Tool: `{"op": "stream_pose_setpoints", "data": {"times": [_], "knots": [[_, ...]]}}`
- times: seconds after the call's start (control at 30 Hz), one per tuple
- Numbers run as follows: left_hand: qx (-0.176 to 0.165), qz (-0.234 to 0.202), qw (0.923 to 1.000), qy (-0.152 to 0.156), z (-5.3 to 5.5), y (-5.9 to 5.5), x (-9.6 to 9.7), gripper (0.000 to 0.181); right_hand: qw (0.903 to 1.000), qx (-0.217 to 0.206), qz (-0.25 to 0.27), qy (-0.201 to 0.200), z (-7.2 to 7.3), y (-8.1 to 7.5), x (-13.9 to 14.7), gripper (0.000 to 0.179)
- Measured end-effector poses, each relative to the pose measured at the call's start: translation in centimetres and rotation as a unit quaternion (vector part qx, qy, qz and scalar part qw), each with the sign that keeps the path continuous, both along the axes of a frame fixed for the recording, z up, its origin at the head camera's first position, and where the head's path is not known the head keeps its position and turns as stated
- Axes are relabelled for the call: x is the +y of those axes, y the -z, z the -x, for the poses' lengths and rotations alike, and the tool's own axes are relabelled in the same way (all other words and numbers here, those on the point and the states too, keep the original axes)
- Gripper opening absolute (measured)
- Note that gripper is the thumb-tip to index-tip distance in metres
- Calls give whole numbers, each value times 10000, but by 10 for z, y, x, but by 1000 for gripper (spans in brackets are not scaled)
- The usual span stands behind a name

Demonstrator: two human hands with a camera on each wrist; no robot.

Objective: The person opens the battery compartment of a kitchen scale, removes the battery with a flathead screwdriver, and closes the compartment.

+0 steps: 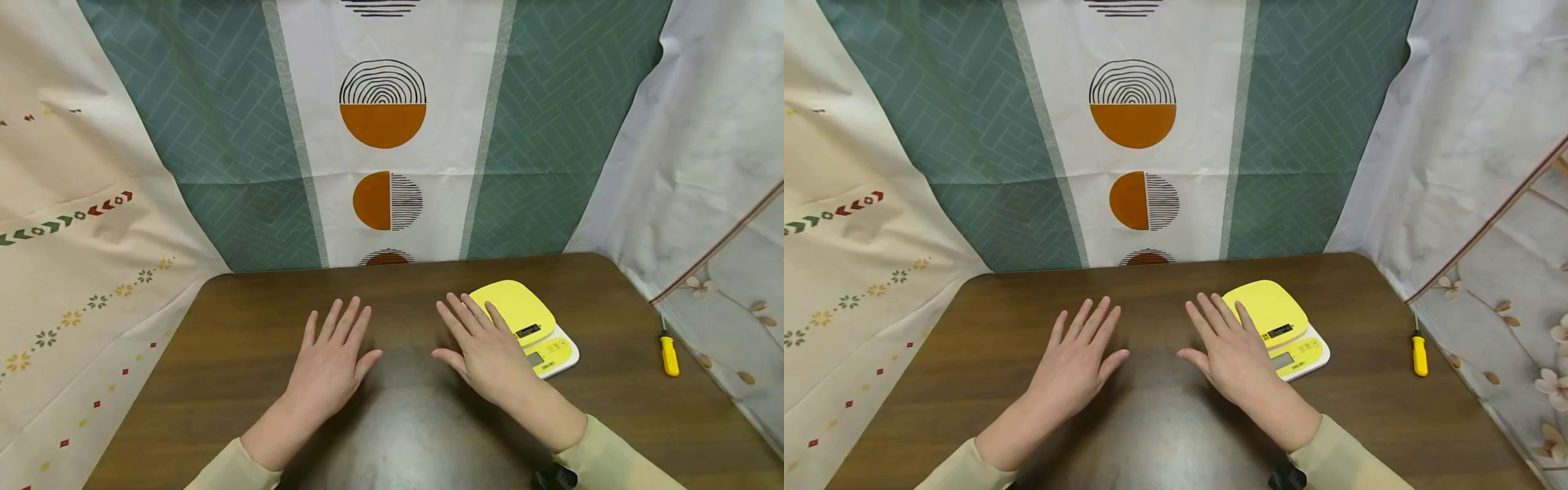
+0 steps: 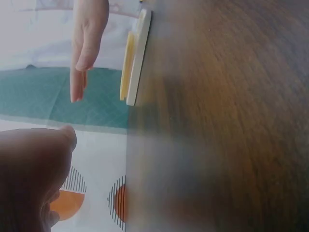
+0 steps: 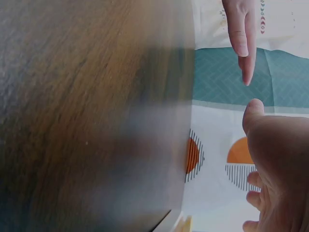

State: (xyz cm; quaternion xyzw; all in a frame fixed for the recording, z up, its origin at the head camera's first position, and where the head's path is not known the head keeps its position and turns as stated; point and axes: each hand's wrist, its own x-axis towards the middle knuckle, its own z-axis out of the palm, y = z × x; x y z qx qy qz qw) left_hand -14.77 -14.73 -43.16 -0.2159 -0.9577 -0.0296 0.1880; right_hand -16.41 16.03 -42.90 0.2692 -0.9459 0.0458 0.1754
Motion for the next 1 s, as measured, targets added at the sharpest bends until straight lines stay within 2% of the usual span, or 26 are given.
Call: {"op": "stream_pose_setpoints", "data": {"times": [0.5, 0.73, 1.0], "knots": [[-124, -178, 9998, 18, 1, -5, 13, 76, 9997, -108, -137, 170, -2, -5, 19, 86], [-374, -258, 9990, 5, 3, -3, 18, 76, 9989, -86, -278, 366, -4, -5, 37, 84], [-422, -230, 9988, 47, 4, -1, 28, 77, 9977, -260, -325, 528, -6, -4, 52, 82]]}}
